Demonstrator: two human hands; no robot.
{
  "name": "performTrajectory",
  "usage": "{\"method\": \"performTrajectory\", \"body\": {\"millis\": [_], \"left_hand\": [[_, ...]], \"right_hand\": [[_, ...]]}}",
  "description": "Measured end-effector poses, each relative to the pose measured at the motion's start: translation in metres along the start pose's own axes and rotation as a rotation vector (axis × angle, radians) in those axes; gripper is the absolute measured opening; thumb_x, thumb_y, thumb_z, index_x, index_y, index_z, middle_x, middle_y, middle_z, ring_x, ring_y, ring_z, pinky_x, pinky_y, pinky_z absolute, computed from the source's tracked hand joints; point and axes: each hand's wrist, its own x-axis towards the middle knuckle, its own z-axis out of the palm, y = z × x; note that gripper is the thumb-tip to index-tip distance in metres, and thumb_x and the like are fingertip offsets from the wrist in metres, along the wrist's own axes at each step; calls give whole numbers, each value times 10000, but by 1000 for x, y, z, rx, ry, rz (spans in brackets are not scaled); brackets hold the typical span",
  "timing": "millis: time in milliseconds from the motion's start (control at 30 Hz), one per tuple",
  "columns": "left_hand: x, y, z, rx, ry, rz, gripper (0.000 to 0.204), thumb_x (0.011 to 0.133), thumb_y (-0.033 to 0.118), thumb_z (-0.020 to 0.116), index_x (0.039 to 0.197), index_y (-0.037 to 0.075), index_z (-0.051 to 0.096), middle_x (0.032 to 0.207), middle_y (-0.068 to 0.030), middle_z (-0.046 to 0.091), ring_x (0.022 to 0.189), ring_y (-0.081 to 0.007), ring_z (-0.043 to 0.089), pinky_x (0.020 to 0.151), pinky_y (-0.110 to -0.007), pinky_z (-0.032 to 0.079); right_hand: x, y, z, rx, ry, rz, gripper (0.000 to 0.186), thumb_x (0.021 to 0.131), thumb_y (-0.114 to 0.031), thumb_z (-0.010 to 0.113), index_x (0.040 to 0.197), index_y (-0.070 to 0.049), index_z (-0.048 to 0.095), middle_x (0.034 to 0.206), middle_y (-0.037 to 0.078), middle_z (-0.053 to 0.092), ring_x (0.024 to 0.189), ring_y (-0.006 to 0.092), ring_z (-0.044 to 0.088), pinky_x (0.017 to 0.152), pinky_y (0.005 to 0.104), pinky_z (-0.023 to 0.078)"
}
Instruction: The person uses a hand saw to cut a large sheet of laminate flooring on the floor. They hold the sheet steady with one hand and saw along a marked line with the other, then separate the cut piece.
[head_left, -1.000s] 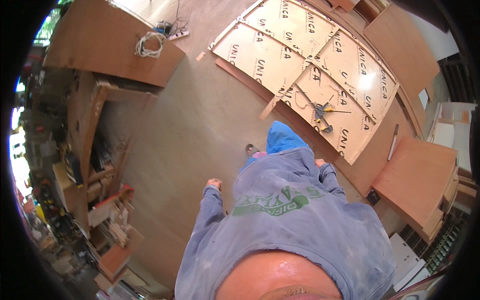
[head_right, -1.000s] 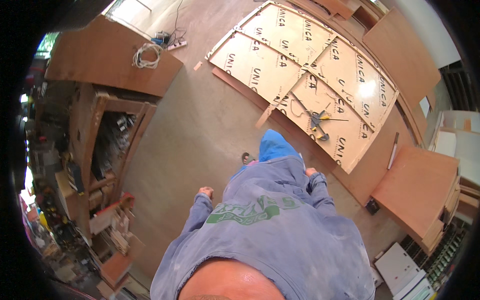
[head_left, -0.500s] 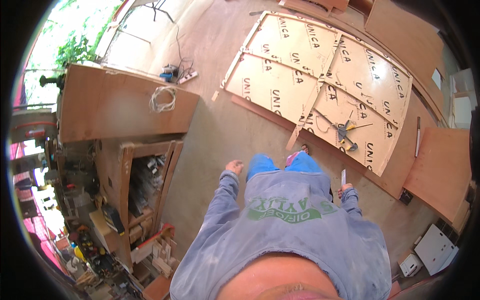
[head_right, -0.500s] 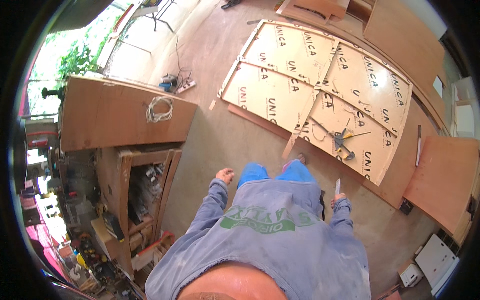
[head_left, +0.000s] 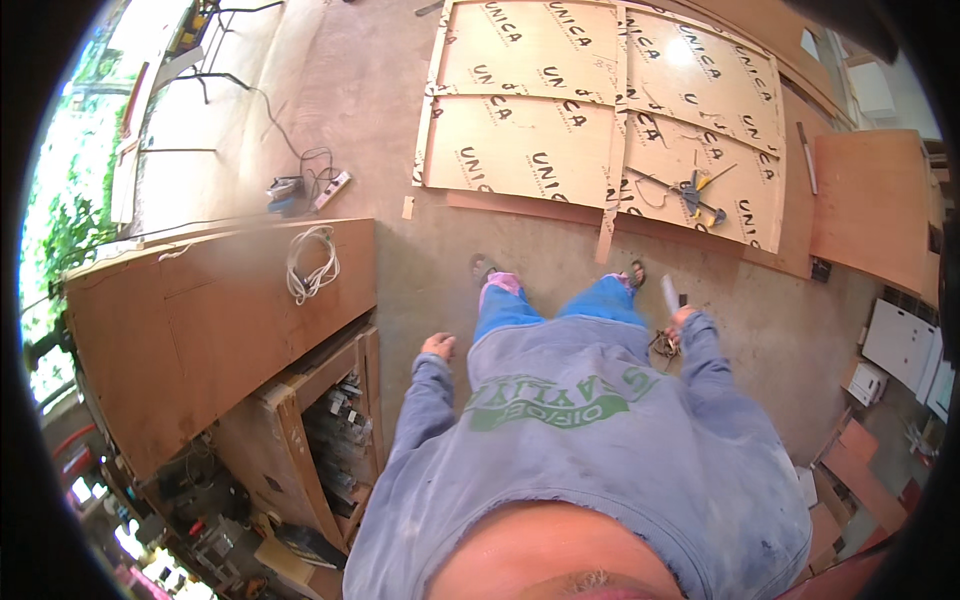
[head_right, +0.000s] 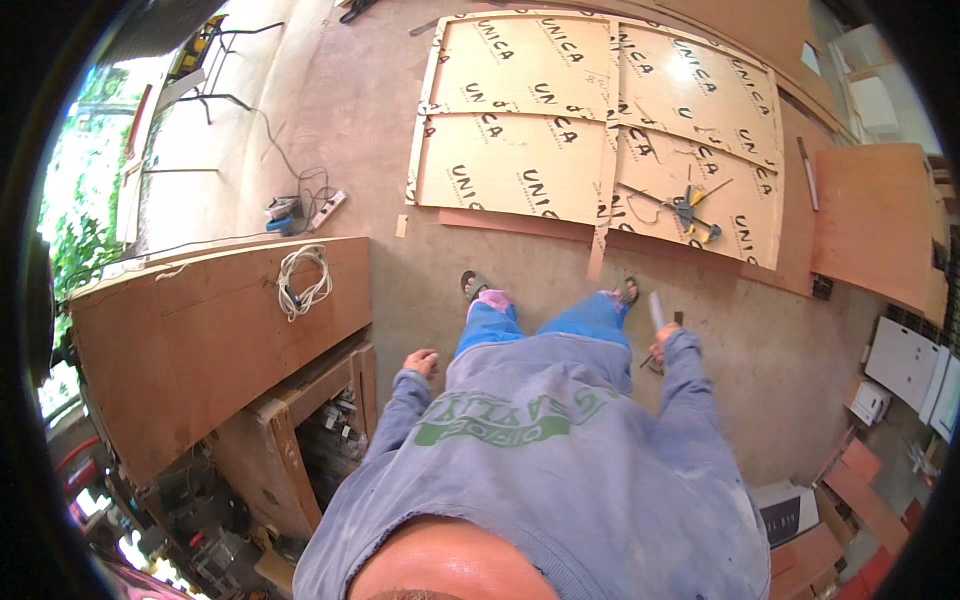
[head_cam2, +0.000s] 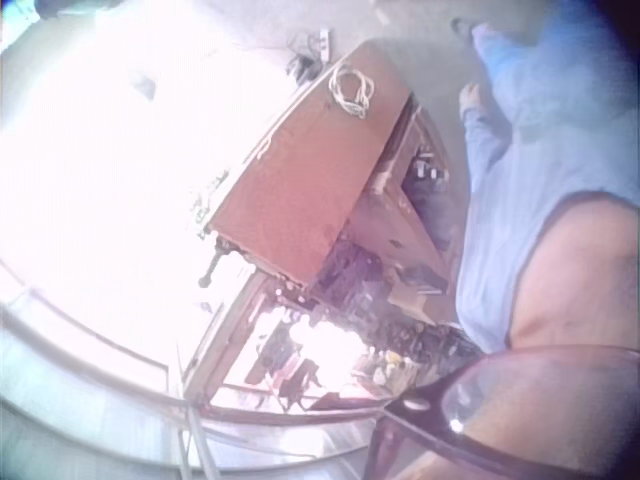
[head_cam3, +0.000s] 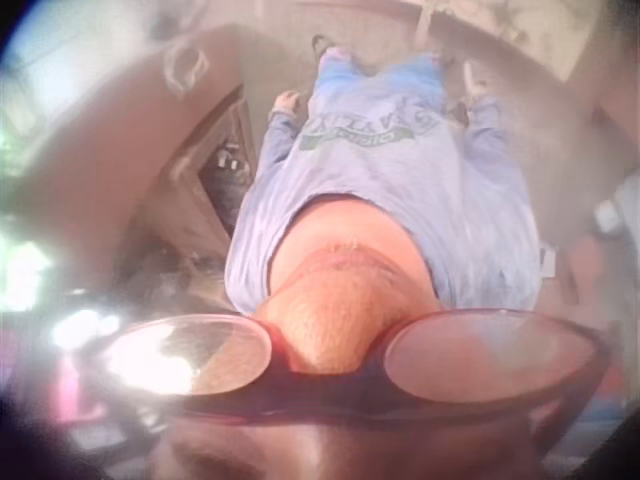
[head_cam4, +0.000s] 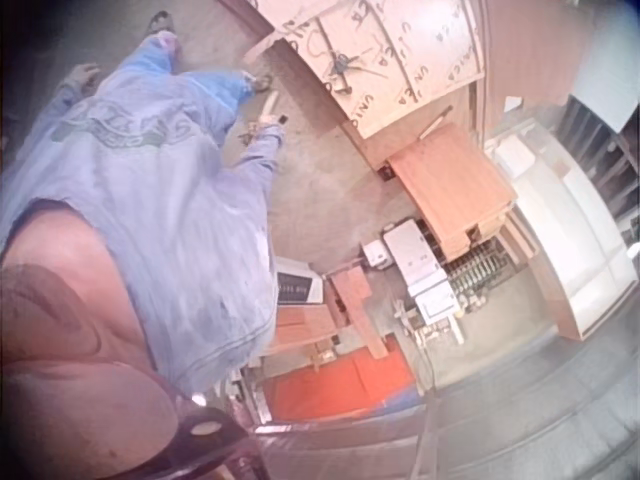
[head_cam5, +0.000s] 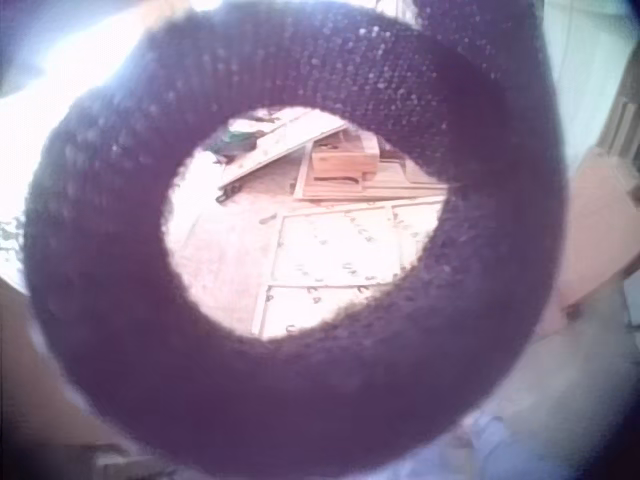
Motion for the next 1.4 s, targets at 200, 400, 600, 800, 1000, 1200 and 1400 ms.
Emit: {"method": "performTrajectory", "body": {"millis": [200, 400, 600, 800, 1000, 1200, 1400], "left_hand": [[40, -53, -136, 198, 62, -173, 246, 891, 125, 600, 1080, -10, 683, 770, -104, 662, 617, -231, 635, 541, -372, 526], [120, 29, -207, 903, -113, 38, 264, 861, 235, 599, 970, 14, 695, 808, -143, 710, 719, -256, 686, 681, -387, 546], [165, 239, -222, 746, 133, 476, 307, 889, 295, 619, 984, 13, 697, 760, -74, 697, 683, -150, 669, 604, -306, 532], [106, 368, -168, 255, -91, 466, 382, 943, 281, 581, 1222, 22, 614, 912, -64, 688, 718, -173, 663, 602, -294, 528], [164, 237, -230, 851, 60, 375, 357, 887, 380, 607, 1101, 111, 705, 917, -133, 703, 851, -250, 679, 730, -352, 540], [113, 216, -219, 847, -229, 116, 419, 871, 412, 615, 1138, 99, 691, 986, -145, 721, 876, -287, 700, 767, -386, 553], [151, 288, -251, 728, -207, 44, 397, 877, 365, 633, 1138, 70, 687, 969, -131, 725, 843, -265, 700, 722, -379, 560]], "right_hand": [[-61, 34, 136, 85, -93, 124, 222, 877, -90, 394, 877, 37, 577, 676, 166, 618, 467, 252, 558, 394, 393, 424], [-82, 65, 195, 400, 10, 169, 94, 910, -115, 459, 947, -49, 513, 659, 128, 567, 465, 227, 522, 373, 389, 403], [-91, 47, 255, 629, -33, 317, 162, 870, -94, 381, 860, -7, 517, 586, 140, 509, 419, 249, 478, 372, 391, 376], [-46, 18, 242, 498, -158, 271, 154, 851, -118, 471, 797, -24, 581, 602, 154, 572, 475, 296, 557, 443, 452, 447], [-33, -134, 189, 403, -29, -194, 134, 852, -109, 462, 741, -64, 522, 536, 91, 508, 389, 244, 496, 355, 421, 397], [-55, -202, 126, 658, 225, -146, 143, 868, -113, 447, 976, -118, 541, 652, 44, 538, 428, 156, 494, 354, 335, 404], [-55, -253, 157, 759, 194, 14, 137, 858, -94, 442, 966, -89, 524, 648, 65, 524, 425, 175, 483, 352, 351, 395]]}}
